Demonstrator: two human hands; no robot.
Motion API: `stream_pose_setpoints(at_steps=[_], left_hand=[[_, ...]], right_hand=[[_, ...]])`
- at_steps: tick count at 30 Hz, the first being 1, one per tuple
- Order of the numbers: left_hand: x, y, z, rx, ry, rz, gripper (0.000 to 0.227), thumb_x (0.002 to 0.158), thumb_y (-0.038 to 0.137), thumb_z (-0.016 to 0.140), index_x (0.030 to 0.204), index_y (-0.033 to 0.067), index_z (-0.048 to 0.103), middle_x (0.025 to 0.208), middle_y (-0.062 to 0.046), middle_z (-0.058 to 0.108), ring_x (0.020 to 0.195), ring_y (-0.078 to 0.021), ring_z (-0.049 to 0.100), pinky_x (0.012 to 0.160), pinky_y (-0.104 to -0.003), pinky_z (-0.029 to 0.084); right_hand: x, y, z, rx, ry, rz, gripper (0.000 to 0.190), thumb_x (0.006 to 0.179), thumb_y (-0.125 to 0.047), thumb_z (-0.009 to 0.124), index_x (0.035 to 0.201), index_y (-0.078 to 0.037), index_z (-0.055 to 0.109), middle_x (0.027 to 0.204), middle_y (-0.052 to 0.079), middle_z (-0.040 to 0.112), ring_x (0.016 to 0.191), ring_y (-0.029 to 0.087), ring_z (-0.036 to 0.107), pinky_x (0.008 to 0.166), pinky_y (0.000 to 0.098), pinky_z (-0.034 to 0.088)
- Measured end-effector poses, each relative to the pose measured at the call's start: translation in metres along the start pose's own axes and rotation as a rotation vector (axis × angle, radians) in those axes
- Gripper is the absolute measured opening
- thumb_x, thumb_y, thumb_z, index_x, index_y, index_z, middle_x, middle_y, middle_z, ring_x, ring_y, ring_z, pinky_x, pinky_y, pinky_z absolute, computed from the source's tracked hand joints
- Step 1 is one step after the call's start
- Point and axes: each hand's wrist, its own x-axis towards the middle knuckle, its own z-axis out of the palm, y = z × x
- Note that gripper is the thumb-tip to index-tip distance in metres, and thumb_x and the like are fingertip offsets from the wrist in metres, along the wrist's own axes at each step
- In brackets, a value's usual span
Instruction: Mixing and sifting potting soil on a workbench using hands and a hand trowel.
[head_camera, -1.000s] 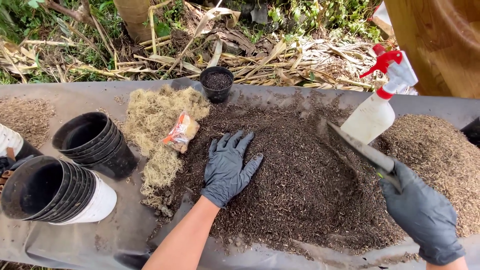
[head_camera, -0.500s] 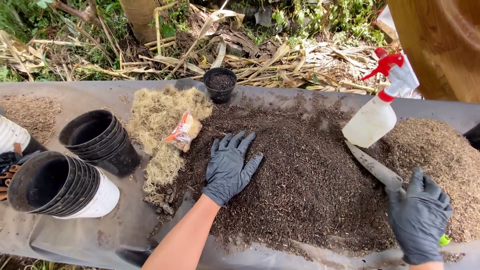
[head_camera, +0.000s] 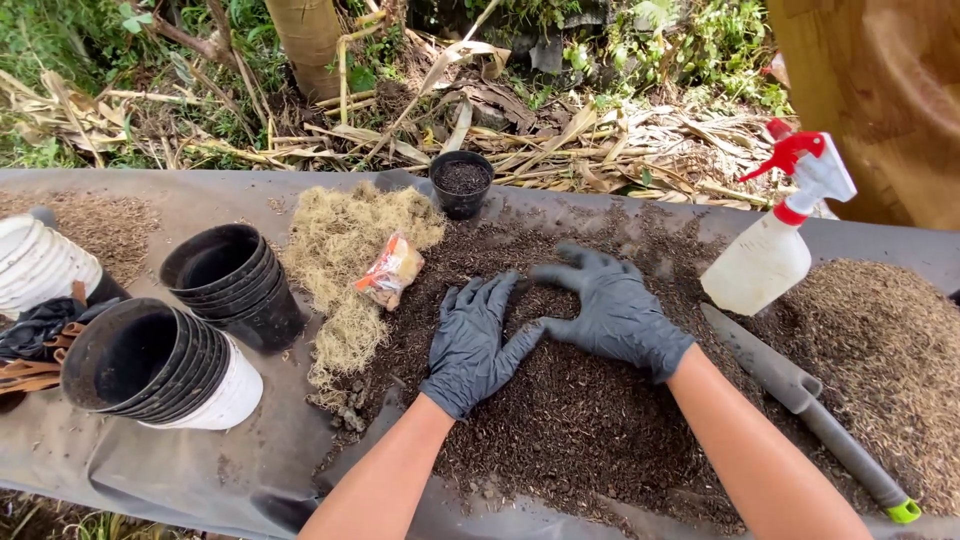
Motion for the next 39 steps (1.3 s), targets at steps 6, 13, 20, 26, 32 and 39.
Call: stream_pose_setpoints(at_steps=[6,13,20,26,32,39], left_hand=[[0.001,0.002,-0.003,0.088,-0.03,-0.007,0.076,0.094,0.062,0.054,0.161,0.0304,0.034,0.153,-0.007,0.049,0.144,-0.037,0.038,0.121,-0.058,0.017],[0.003,-0.006,0.008,0.173,-0.031,-0.008,0.071,0.095,0.062,0.052,0.158,0.0326,0.038,0.151,-0.005,0.05,0.142,-0.0342,0.041,0.12,-0.057,0.022],[-0.002,-0.016,0.018,0.108,0.081,0.021,0.071,0.097,0.055,0.051,0.162,0.0313,0.034,0.151,-0.009,0.05,0.141,-0.0361,0.041,0.119,-0.056,0.025],[-0.043,0.012,-0.041,0.199,0.133,-0.027,0.079,0.097,0.064,0.033,0.156,0.0125,0.038,0.153,-0.022,0.041,0.143,-0.0426,0.033,0.114,-0.061,0.026],[-0.107,0.001,-0.045,-0.009,0.048,-0.362,0.109,0.089,0.072,0.041,0.162,0.0056,-0.006,0.169,-0.025,0.001,0.156,-0.0407,0.0,0.124,-0.051,0.004],[-0.113,-0.028,-0.014,0.06,0.163,-0.225,0.118,0.089,0.062,0.06,0.16,-0.0008,-0.009,0.171,-0.024,0.0,0.158,-0.0365,0.003,0.128,-0.042,0.008]], right_hand=[[0.007,0.043,0.033,-0.063,0.038,-0.049,0.058,0.07,-0.054,0.076,0.127,-0.043,0.068,0.151,-0.006,0.049,0.143,0.039,0.045,0.108,0.0566,0.044],[-0.009,0.092,0.064,-0.026,0.136,-0.06,0.054,0.067,-0.044,0.077,0.12,-0.043,0.071,0.144,-0.008,0.055,0.137,0.039,0.05,0.102,0.0557,0.049],[-0.028,0.11,0.058,0.177,0.178,-0.185,0.046,0.07,-0.031,0.077,0.115,-0.035,0.076,0.137,-0.001,0.061,0.132,0.039,0.053,0.103,0.0518,0.051],[-0.038,0.128,0.036,0.364,0.116,-0.203,0.042,0.077,-0.023,0.077,0.119,-0.027,0.08,0.139,0.002,0.066,0.129,0.024,0.061,0.116,0.0455,0.045],[-0.052,0.135,0.04,0.318,0.27,-0.17,0.041,0.092,-0.043,0.058,0.125,-0.026,0.076,0.138,0.003,0.069,0.128,0.025,0.063,0.114,0.0463,0.044],[-0.049,0.141,0.046,0.34,0.325,-0.241,0.035,0.092,-0.037,0.062,0.12,-0.024,0.078,0.133,0.003,0.072,0.123,0.023,0.066,0.11,0.0435,0.047]])
